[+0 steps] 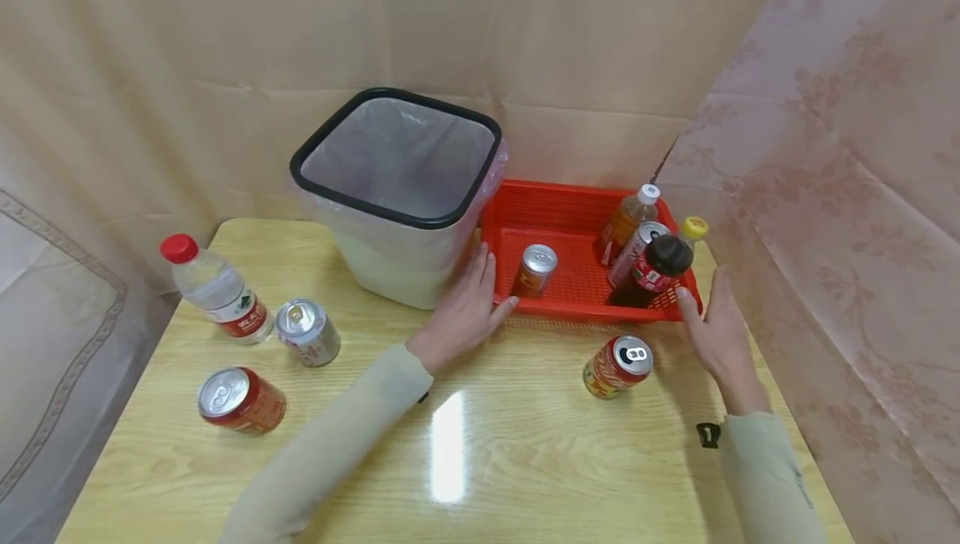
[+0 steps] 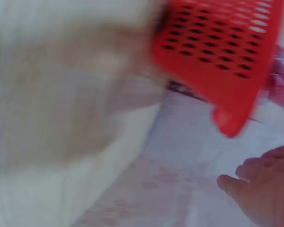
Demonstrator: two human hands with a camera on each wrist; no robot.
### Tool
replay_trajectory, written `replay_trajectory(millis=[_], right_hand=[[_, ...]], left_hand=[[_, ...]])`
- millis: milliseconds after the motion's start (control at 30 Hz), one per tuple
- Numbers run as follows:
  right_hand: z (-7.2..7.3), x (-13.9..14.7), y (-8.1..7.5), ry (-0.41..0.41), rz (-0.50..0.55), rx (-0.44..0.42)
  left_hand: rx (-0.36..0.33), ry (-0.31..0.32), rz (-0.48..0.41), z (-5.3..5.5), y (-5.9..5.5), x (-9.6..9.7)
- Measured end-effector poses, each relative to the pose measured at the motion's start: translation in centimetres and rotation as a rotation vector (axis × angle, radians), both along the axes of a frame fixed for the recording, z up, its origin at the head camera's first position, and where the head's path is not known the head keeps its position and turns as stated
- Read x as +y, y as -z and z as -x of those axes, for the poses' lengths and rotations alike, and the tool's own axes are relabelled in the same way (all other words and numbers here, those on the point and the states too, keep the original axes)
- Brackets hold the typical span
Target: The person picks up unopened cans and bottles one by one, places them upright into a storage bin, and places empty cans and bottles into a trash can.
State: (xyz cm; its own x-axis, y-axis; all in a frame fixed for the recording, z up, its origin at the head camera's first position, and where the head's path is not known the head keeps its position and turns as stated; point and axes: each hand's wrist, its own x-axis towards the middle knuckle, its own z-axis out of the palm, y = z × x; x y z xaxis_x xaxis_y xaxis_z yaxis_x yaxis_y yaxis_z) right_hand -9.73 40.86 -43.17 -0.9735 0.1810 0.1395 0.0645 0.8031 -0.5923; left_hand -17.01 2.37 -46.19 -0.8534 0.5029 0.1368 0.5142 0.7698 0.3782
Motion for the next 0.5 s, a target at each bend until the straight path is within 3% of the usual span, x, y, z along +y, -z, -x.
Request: replay_trajectory(millis=[233,400,500], right_hand=[[-2.2,-3.4,-3.6,0.108,0.038,0.211],[-3.0,-6.7,-5.5,0.079,0.049,0.408],[-3.0,-8.8,-5.9,0.027,0.052,0.481]], left_hand=[[0.019,-0.004,0.015,0.0,0.1,-0.1],[0.026,-0.001,0.013,0.0,0.0,0.0],[0.025,-0.006,0.022,0.0,0.1,0.0]])
